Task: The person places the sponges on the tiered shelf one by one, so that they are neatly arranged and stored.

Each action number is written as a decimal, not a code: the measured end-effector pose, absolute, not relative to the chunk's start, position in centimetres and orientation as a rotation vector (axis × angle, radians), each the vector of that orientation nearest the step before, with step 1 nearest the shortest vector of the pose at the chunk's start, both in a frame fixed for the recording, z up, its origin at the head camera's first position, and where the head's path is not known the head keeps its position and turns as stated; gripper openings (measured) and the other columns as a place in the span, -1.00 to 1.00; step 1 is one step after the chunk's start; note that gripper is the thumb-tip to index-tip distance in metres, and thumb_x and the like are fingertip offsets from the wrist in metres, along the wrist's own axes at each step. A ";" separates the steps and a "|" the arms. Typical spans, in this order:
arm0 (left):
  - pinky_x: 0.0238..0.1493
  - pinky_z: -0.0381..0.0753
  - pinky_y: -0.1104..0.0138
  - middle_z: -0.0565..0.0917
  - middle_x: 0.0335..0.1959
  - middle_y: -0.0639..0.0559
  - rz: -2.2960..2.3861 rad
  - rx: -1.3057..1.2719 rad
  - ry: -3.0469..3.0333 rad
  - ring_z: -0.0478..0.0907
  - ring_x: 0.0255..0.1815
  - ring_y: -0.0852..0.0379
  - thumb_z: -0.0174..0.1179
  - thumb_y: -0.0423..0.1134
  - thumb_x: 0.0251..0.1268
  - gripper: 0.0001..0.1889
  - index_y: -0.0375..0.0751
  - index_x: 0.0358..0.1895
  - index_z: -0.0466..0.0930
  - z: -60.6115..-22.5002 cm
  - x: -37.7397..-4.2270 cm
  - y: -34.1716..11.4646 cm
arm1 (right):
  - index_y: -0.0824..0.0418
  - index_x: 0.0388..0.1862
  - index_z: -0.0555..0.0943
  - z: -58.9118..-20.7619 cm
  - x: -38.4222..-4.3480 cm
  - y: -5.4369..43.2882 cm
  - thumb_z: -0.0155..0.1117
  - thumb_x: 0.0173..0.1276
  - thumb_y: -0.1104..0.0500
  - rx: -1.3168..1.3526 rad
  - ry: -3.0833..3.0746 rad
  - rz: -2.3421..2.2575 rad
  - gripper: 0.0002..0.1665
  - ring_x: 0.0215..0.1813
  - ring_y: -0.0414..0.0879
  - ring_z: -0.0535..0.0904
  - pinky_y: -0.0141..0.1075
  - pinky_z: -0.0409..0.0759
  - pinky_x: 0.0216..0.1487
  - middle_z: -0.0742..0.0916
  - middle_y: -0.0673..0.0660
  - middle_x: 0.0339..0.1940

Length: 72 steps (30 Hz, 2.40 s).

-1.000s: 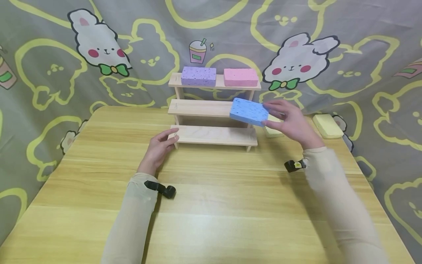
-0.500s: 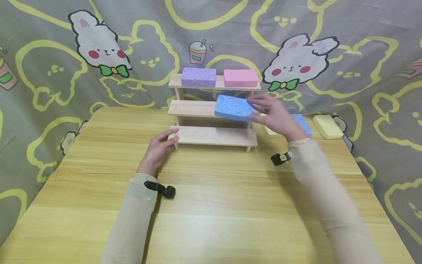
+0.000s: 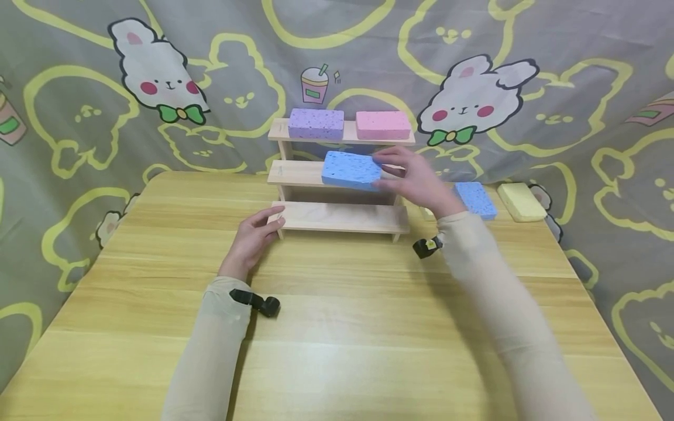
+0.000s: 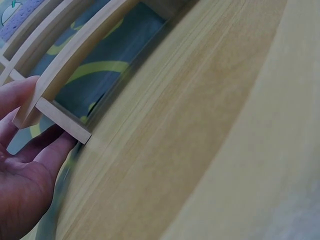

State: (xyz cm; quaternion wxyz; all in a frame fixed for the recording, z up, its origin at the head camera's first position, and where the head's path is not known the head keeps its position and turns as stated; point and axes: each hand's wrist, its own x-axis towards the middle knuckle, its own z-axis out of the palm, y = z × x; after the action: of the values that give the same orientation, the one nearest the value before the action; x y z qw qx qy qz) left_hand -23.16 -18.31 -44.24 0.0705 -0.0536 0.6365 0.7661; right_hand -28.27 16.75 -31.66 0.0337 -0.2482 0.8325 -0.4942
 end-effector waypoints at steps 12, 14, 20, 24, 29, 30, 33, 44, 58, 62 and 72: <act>0.30 0.40 0.20 0.17 0.52 -0.03 2.309 -0.164 1.914 0.27 0.38 0.07 0.25 -0.36 0.36 -0.51 -0.37 0.32 0.43 -44.4 -23.1 -18.4 | 0.31 0.25 0.53 -32.4 -29.0 14.4 0.48 0.22 0.26 -0.773 2.539 -1.553 -0.40 0.32 -0.01 0.44 -0.27 0.46 0.26 0.53 0.12 0.21; 0.31 0.39 0.20 0.16 0.53 -0.02 2.310 -0.161 1.912 0.26 0.39 0.08 0.25 -0.37 0.36 -0.51 -0.38 0.33 0.43 -44.4 -23.1 -18.4 | 0.29 0.24 0.54 -32.5 -29.0 14.1 0.49 0.22 0.25 -0.766 2.542 -1.549 -0.40 0.32 -0.02 0.45 -0.29 0.46 0.26 0.53 0.11 0.21; 0.31 0.39 0.20 0.15 0.53 -0.02 2.302 -0.164 1.920 0.24 0.41 0.08 0.25 -0.36 0.36 -0.51 -0.37 0.33 0.43 -44.4 -23.1 -18.3 | 0.32 0.23 0.54 -32.8 -29.4 13.2 0.49 0.22 0.26 -0.807 2.528 -1.579 -0.40 0.32 -0.03 0.45 -0.33 0.47 0.24 0.52 0.10 0.20; 0.31 0.39 0.20 0.15 0.53 -0.02 2.303 -0.165 1.916 0.24 0.40 0.08 0.25 -0.36 0.36 -0.51 -0.37 0.33 0.43 -44.5 -23.2 -18.3 | 0.31 0.24 0.54 -33.0 -29.7 12.5 0.49 0.22 0.25 -0.830 2.555 -1.557 -0.40 0.32 -0.04 0.45 -0.37 0.47 0.22 0.52 0.09 0.20; 0.31 0.39 0.20 0.17 0.52 -0.02 2.307 -0.166 1.916 0.24 0.40 0.09 0.24 -0.37 0.37 -0.51 -0.37 0.33 0.43 -44.4 -23.1 -18.2 | 0.36 0.26 0.52 -33.3 -30.1 11.7 0.48 0.22 0.29 -0.863 2.546 -1.563 -0.37 0.32 -0.02 0.44 -0.39 0.47 0.22 0.51 0.13 0.21; 0.31 0.39 0.20 0.17 0.52 -0.03 2.311 -0.163 1.914 0.25 0.40 0.08 0.24 -0.37 0.37 -0.51 -0.37 0.33 0.43 -44.3 -23.1 -18.2 | 0.37 0.26 0.51 -33.3 -30.2 11.6 0.48 0.21 0.30 -0.872 2.541 -1.569 -0.37 0.32 -0.01 0.44 -0.38 0.46 0.23 0.51 0.14 0.22; 0.31 0.40 0.19 0.17 0.52 -0.03 2.319 -0.157 1.911 0.27 0.39 0.06 0.24 -0.37 0.37 -0.51 -0.38 0.33 0.43 -44.2 -23.1 -18.2 | 0.39 0.25 0.51 -33.3 -30.5 10.9 0.48 0.21 0.31 -0.895 2.538 -1.571 -0.37 0.32 -0.01 0.43 -0.37 0.45 0.25 0.51 0.17 0.22; 0.31 0.40 0.17 0.17 0.53 -0.01 2.320 -0.153 1.909 0.33 0.33 0.05 0.25 -0.36 0.36 -0.52 -0.36 0.32 0.45 -44.4 -23.1 -18.3 | 0.41 0.26 0.50 -33.5 -31.5 9.2 0.48 0.21 0.29 -0.943 2.608 -1.476 -0.36 0.30 0.00 0.44 -0.41 0.45 0.23 0.52 0.17 0.22; 0.28 0.44 0.19 0.15 0.53 -0.02 2.300 -0.155 1.921 0.34 0.32 0.04 0.25 -0.37 0.36 -0.51 -0.38 0.33 0.43 -44.3 -23.1 -18.4 | 0.37 0.26 0.51 -34.1 -29.9 11.9 0.39 0.30 0.31 -0.934 2.579 -1.634 -0.45 0.32 0.03 0.40 -0.29 0.38 0.33 0.51 0.14 0.24; 0.27 0.44 0.20 0.15 0.53 -0.01 2.296 -0.158 1.926 0.33 0.33 0.04 0.25 -0.36 0.36 -0.52 -0.36 0.32 0.44 -44.3 -23.2 -18.4 | 0.34 0.23 0.54 -33.6 -29.1 13.5 0.36 0.33 0.28 -0.892 2.618 -1.605 -0.51 0.29 -0.01 0.41 -0.27 0.40 0.32 0.52 0.12 0.21; 0.27 0.45 0.20 0.14 0.54 -0.01 2.296 -0.159 1.927 0.35 0.31 0.03 0.23 -0.38 0.37 -0.52 -0.36 0.32 0.44 -44.4 -23.2 -18.3 | 0.49 0.19 0.50 -30.7 -25.7 16.3 0.27 0.36 0.38 -0.883 2.695 -1.499 -0.57 0.25 0.27 0.40 0.06 0.37 0.33 0.53 0.35 0.15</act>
State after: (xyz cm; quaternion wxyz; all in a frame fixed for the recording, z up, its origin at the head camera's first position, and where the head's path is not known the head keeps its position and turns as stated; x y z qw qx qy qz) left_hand -23.21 -18.32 -44.44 0.0700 -0.0528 0.6404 0.7630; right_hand -25.66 16.31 -30.67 -0.0330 -0.2750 0.8397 -0.4671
